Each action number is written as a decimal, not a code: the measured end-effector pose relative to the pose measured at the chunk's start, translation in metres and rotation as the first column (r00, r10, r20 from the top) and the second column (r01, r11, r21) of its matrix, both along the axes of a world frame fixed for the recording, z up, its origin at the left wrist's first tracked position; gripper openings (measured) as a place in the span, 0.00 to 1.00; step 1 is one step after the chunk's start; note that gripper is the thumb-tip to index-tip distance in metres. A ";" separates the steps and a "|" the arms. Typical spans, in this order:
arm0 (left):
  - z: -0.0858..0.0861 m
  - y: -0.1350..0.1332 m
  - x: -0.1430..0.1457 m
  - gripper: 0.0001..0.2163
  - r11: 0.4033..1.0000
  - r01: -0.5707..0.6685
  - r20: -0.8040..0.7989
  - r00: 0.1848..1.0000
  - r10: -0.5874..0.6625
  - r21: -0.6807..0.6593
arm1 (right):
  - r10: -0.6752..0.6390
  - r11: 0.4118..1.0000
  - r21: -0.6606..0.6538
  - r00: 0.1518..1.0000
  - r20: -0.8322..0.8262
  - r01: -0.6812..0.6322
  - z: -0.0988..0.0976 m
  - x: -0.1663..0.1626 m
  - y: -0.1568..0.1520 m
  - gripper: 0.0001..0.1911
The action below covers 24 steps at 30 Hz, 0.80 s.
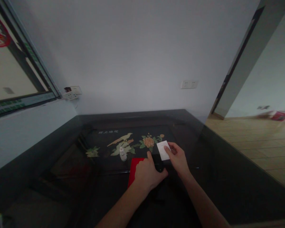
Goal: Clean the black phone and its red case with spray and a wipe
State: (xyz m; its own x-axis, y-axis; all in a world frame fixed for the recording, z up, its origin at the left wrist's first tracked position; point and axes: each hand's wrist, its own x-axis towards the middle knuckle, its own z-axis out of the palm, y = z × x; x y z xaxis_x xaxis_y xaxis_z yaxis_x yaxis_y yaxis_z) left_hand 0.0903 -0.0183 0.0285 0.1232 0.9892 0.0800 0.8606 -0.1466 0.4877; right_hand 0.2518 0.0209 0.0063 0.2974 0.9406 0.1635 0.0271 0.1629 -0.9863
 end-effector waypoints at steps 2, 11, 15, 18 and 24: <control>-0.002 0.000 -0.004 0.35 1.000 0.000 0.060 0.998 0.001 -0.013 | 0.009 1.000 -0.007 1.000 -0.004 -0.009 0.000 -0.001 -0.001 0.23; 0.000 0.010 -0.021 0.32 0.989 0.019 0.378 0.925 0.039 -0.148 | 0.160 0.972 -0.146 0.972 -0.175 -0.186 -0.001 -0.012 -0.003 0.23; -0.001 0.011 -0.024 0.28 0.986 0.039 0.405 0.914 0.031 -0.163 | 0.250 0.942 -0.145 0.920 -0.302 -0.303 -0.002 -0.016 -0.007 0.22; -0.003 0.012 -0.024 0.28 0.983 0.036 0.417 0.908 0.042 -0.177 | 0.258 0.936 -0.157 0.918 -0.301 -0.314 -0.002 -0.017 -0.008 0.22; -0.006 0.015 -0.025 0.34 0.984 0.068 0.473 0.881 0.017 -0.162 | 0.230 0.939 -0.188 0.934 -0.274 -0.287 -0.002 -0.016 -0.007 0.25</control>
